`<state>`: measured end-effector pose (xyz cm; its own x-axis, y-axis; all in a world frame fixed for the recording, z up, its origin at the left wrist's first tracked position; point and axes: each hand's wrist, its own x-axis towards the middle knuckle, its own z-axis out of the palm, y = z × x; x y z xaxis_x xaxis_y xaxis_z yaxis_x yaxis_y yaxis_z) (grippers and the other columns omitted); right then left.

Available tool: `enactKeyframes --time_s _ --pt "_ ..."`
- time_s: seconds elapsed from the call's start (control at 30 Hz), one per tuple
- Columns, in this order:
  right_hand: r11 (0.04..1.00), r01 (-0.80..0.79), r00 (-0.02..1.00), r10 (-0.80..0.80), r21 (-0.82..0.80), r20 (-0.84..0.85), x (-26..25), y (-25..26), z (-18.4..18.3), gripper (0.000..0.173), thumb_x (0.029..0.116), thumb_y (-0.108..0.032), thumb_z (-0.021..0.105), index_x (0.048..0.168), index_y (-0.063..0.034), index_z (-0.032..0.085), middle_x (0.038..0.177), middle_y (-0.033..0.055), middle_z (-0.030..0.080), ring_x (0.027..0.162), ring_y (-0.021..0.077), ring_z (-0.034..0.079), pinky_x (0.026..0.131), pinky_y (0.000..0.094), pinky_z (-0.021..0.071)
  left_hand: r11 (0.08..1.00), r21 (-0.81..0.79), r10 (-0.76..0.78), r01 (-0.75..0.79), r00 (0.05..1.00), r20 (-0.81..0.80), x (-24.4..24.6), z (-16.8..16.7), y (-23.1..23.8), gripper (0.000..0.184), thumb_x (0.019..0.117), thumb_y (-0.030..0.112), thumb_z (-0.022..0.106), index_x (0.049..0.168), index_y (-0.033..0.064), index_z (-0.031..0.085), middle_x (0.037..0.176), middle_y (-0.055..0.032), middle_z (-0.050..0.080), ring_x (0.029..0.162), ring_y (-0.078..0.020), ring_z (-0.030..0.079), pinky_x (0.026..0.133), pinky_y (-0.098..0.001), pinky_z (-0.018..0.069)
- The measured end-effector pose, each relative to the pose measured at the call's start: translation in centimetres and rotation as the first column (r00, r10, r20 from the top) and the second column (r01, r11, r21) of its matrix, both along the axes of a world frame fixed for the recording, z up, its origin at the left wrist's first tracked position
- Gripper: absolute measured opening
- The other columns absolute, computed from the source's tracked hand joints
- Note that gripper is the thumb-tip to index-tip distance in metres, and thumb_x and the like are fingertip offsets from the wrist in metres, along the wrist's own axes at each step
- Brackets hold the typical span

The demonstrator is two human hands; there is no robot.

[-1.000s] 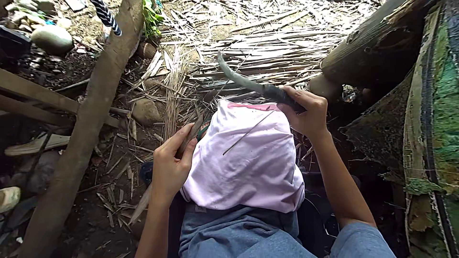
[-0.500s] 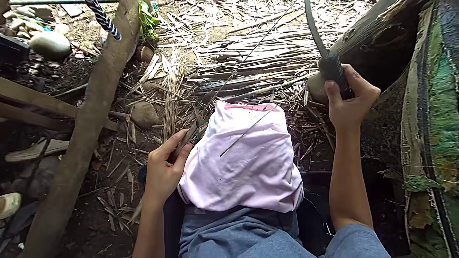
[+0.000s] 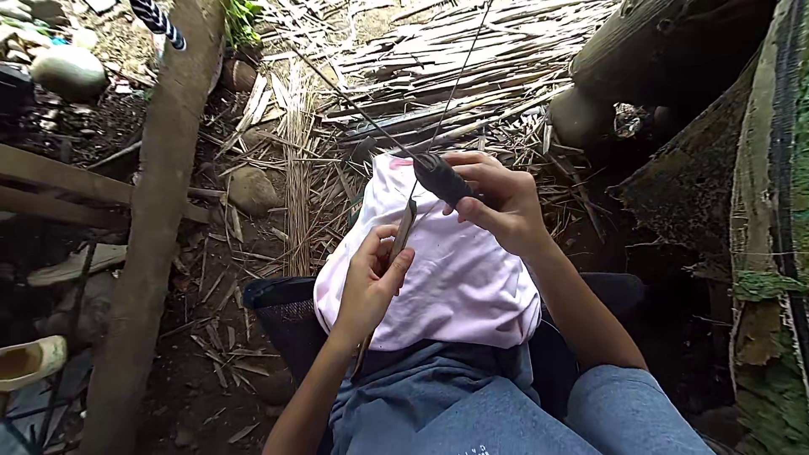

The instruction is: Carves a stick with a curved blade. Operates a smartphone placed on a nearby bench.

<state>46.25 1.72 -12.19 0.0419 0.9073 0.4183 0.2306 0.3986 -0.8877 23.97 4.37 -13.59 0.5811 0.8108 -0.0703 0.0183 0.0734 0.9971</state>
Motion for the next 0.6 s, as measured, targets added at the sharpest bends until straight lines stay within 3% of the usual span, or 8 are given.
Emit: enactKeyframes --time_s 0.1,0.2,0.33,0.43,0.5,0.53,0.6 --pt "0.998 -0.061 0.994 0.059 -0.014 -0.089 -0.7 0.1 -0.4 0.036 0.0994 -0.023 0.063 0.117 0.009 0.066 0.127 0.0065 0.065 0.081 -0.0058 0.062 0.065 0.0133 0.053 1.0 -0.011 -0.004 0.004 1.0 0.019 0.0 -0.1 0.0 0.021 0.1001 0.0 0.053 0.121 0.005 0.055 0.072 0.0097 0.058 0.055 0.0057 0.052 0.053 -0.0099 0.0467" --pt "0.995 -0.088 0.987 0.081 -0.045 -0.138 -1.2 -0.2 -0.7 0.034 0.098 -0.022 0.064 0.115 0.0078 0.068 0.133 0.0068 0.063 0.087 -0.0044 0.064 0.068 0.0141 0.0552 1.0 -0.003 -0.029 0.029 1.0 0.005 0.1 -0.4 -0.1 0.022 0.1001 -0.001 0.054 0.122 0.0018 0.057 0.072 0.0084 0.057 0.055 0.0054 0.051 0.052 -0.0098 0.0453" --pt "0.99 -0.107 0.965 0.08 -0.096 -0.248 -1.7 -0.2 -1.1 0.03 0.0962 -0.015 0.066 0.117 0.0069 0.066 0.125 0.001 0.065 0.077 -0.0056 0.063 0.065 0.0147 0.0564 0.984 -0.016 -0.18 0.179 0.982 -0.053 0.2 -1.1 -0.3 0.029 0.0993 0.004 0.057 0.129 0.0018 0.055 0.073 0.0061 0.056 0.058 0.0031 0.053 0.056 -0.0123 0.0475" --pt "0.993 0.011 0.962 -0.043 -0.118 -0.271 -0.2 0.1 -0.4 0.025 0.0974 -0.013 0.063 0.119 0.0003 0.067 0.113 -0.0057 0.069 0.073 -0.0037 0.064 0.064 0.017 0.057 0.925 -0.035 -0.379 0.379 0.907 -0.184 -1.0 -1.5 0.9 0.044 0.0982 0.012 0.062 0.138 0.004 0.046 0.08 0.0052 0.059 0.064 0.0016 0.055 0.061 -0.0149 0.0484" --pt "0.978 0.158 0.945 -0.189 -0.134 -0.266 1.8 0.3 0.6 0.023 0.1002 -0.015 0.057 0.119 -0.005 0.065 0.092 -0.0114 0.073 0.068 -0.0003 0.066 0.061 0.0195 0.0576 0.882 -0.019 -0.455 0.471 0.84 -0.294 -2.3 -1.7 2.0 0.041 0.0986 0.013 0.061 0.136 0.0024 0.05 0.079 0.0028 0.059 0.065 -0.001 0.055 0.062 -0.0189 0.0484" --pt "0.965 0.228 0.934 -0.254 -0.131 -0.25 3.1 0.3 1.1 0.023 0.1025 -0.016 0.053 0.12 -0.0056 0.064 0.09 -0.0115 0.073 0.067 0.0011 0.067 0.061 0.0208 0.0582 0.867 0.009 -0.468 0.499 0.819 -0.331 -2.9 -1.8 2.5 0.034 0.1 0.013 0.059 0.131 0.0018 0.055 0.076 0.0015 0.059 0.063 -0.0023 0.054 0.061 -0.0202 0.0478" --pt "0.935 0.337 0.916 -0.352 -0.107 -0.194 5.3 0.0 2.0 0.025 0.1057 -0.017 0.048 0.123 -0.0047 0.062 0.101 -0.0091 0.074 0.069 0.0026 0.069 0.061 0.0221 0.0606 0.842 0.105 -0.453 0.53 0.798 -0.397 -4.0 -1.8 3.4 0.021 0.1034 0.013 0.051 0.119 0.0037 0.061 0.071 0.0024 0.056 0.059 -0.0017 0.053 0.057 -0.0194 0.0467"
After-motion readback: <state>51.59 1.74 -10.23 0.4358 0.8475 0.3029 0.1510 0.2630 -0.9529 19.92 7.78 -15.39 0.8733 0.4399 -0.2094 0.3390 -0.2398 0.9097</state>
